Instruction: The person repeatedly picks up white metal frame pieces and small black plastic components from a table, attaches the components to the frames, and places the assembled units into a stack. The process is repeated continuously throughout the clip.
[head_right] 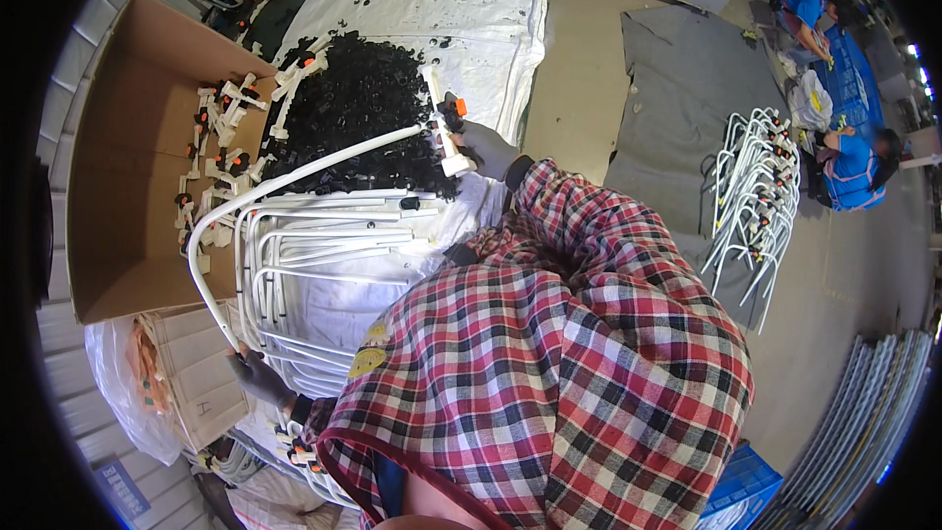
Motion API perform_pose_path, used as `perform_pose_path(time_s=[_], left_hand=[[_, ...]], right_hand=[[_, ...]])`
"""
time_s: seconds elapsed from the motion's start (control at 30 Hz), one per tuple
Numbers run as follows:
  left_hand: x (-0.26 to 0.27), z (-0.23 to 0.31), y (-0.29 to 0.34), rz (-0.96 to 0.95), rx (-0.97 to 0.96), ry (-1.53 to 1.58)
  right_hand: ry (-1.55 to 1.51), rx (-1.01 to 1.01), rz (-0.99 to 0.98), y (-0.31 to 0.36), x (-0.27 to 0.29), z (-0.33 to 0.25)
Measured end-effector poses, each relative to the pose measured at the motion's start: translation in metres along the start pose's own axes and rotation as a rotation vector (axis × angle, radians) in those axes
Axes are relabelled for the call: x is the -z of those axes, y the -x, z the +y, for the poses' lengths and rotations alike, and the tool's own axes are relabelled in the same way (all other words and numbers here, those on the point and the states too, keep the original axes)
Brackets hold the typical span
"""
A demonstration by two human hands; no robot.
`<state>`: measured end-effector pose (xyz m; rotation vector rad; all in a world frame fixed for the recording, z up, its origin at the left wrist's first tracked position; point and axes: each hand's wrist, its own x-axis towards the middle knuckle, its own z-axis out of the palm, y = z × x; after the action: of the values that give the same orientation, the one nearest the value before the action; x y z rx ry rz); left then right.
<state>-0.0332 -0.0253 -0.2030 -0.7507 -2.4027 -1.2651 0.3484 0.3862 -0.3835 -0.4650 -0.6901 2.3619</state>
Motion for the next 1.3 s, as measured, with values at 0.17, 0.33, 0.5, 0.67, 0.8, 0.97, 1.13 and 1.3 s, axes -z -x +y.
perform_pose_path(time_s=[0.17,0.33,0.5,0.67,0.8,0.97,1.13,1.3], left_hand=[[-0.011,-0.003,-0.006,-0.176,0.100,-0.589],[-0.042,-0.069,-0.013,-0.299,0.180,-0.606],[-0.122,0.009,0.044,-0.179,-0.272,-0.350],[-0.193,0.178,0.119,-0.541,-0.211,0.533],[-0.212,0.210,0.137,-0.646,0.102,0.694],[-0.214,0.198,0.129,-0.757,0.487,0.976],[-0.204,0.182,0.123,-0.818,-0.410,0.268],[-0.199,0.184,0.132,-0.914,0.047,0.577]], right_hand=[[0.018,0.008,-0.101,0.011,-0.025,-0.020],[0.310,-0.017,0.010,0.005,-0.047,-0.014],[0.627,0.148,0.067,0.013,-0.078,-0.007],[0.721,0.160,0.053,0.017,-0.104,0.007],[0.965,0.401,0.111,0.023,-0.123,0.021],[1.244,0.431,0.081,0.022,-0.135,0.021],[1.247,0.290,-0.015,0.033,-0.144,0.010],[1.147,0.387,-0.079,0.031,-0.137,0.020]])
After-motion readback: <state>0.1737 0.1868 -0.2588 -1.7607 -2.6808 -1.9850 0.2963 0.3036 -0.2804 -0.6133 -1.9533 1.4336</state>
